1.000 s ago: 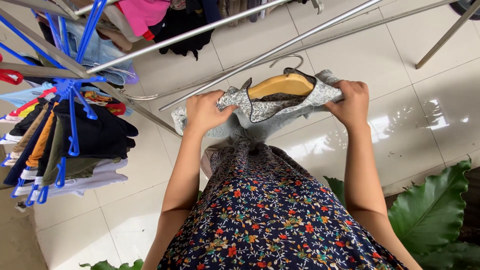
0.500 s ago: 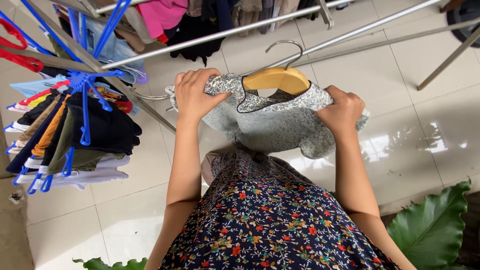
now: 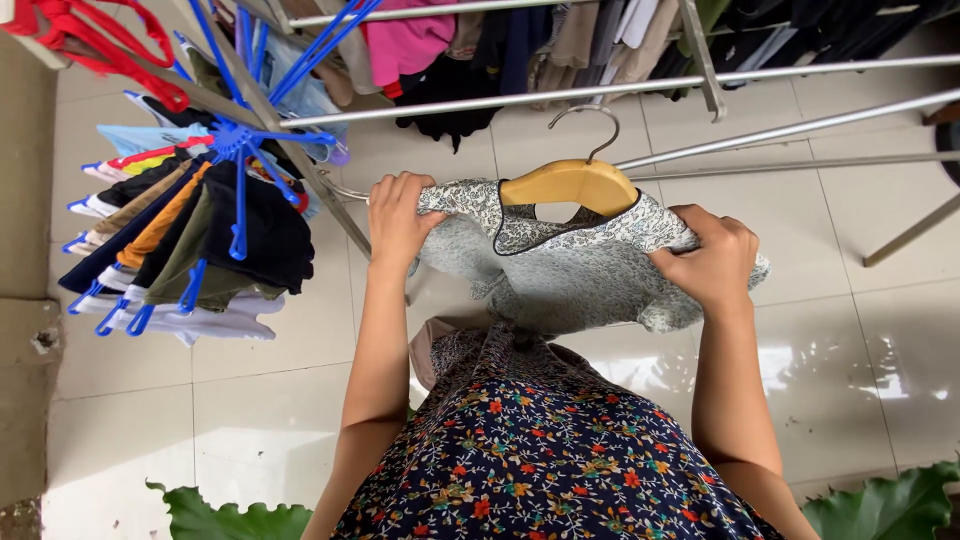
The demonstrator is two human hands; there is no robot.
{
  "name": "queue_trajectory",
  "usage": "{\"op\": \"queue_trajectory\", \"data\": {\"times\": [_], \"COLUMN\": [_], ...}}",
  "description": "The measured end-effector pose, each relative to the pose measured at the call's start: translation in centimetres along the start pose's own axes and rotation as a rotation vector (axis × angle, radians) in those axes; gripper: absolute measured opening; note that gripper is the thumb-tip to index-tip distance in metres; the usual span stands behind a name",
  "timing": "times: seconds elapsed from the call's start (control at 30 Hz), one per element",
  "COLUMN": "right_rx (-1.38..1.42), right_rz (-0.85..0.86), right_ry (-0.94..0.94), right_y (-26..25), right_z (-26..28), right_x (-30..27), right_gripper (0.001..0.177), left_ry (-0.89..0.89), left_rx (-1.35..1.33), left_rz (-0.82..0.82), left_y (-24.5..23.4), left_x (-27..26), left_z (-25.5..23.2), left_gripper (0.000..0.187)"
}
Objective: The person hangs a patterned shirt on a wooden hanger and places it on a metal drying rack. They then pick up a black garment, place it on a blue hanger, and hang it on the rack. Finally, they drape a brown cloth over a lower bar of the rack.
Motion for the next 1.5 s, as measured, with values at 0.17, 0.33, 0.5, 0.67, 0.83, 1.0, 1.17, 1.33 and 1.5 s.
{"op": "queue_trajectory", "data": {"times": [0.17, 0.33, 0.5, 0.67, 0.83, 1.0, 1.17, 1.33, 1.5], "right_rx": [-0.117, -0.153, -0.257, -0.274, -0.359, -0.436, -0.524, -0.511, -0.526], "right_rz": [-0.075, -0.171, -0.273, -0.426, -0.516, -0.579, -0.647, -0.670, -0.622], "right_ry": [-0.129, -0.235, -0.495, -0.573, -0.547, -0.478, -0.415, -0.347, -0.325], "right_y": [1.3, 0.6, -1.8, -5.1, -7.7, -8.1, -6.6, -6.4, -7.0], "right_z": [1.1, 3.4, 7.3, 9.3, 11.3, 12.4, 12.3, 11.2, 9.8], "right_x": [-0.2, 0.8, 2.5, 4.7, 6.0, 5.3, 2.4, 0.6, 0.1], "right_gripper": [0.037, 0.045, 0.042, 0.051, 0.054, 0.055, 0.035, 0.037, 0.041], "left_ry": [-0.131, -0.118, -0.066, 0.055, 0.254, 0.280, 0.319, 0.296, 0.186], "left_rx": [-0.108, -0.117, -0.119, -0.045, -0.003, 0.005, -0.063, -0.056, 0.003], "left_rz": [-0.049, -0.048, -0.055, -0.246, -0.384, -0.314, -0.276, -0.263, -0.321], "left_y": [-1.4, -3.3, -6.3, -10.3, -13.8, -11.8, -11.2, -11.6, -9.0], "left_x": [-0.2, 0.5, 3.3, 7.1, 9.7, 9.5, 9.4, 7.5, 4.5], "left_z": [0.3, -0.1, -1.8, -3.3, -5.1, -3.1, -2.9, -4.2, -3.4], "left_gripper": [0.050, 0.054, 0.055, 0.051, 0.046, 0.056, 0.056, 0.052, 0.051]}}
Point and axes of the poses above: each hand's wrist, its own x-axis towards the middle knuckle, its own y-axis out of the palm, z = x × y, the point moved 9 cm from there along x, towards the middle knuckle, and after that the axes turned 3 degrees about -x, right-handed, at the moved point
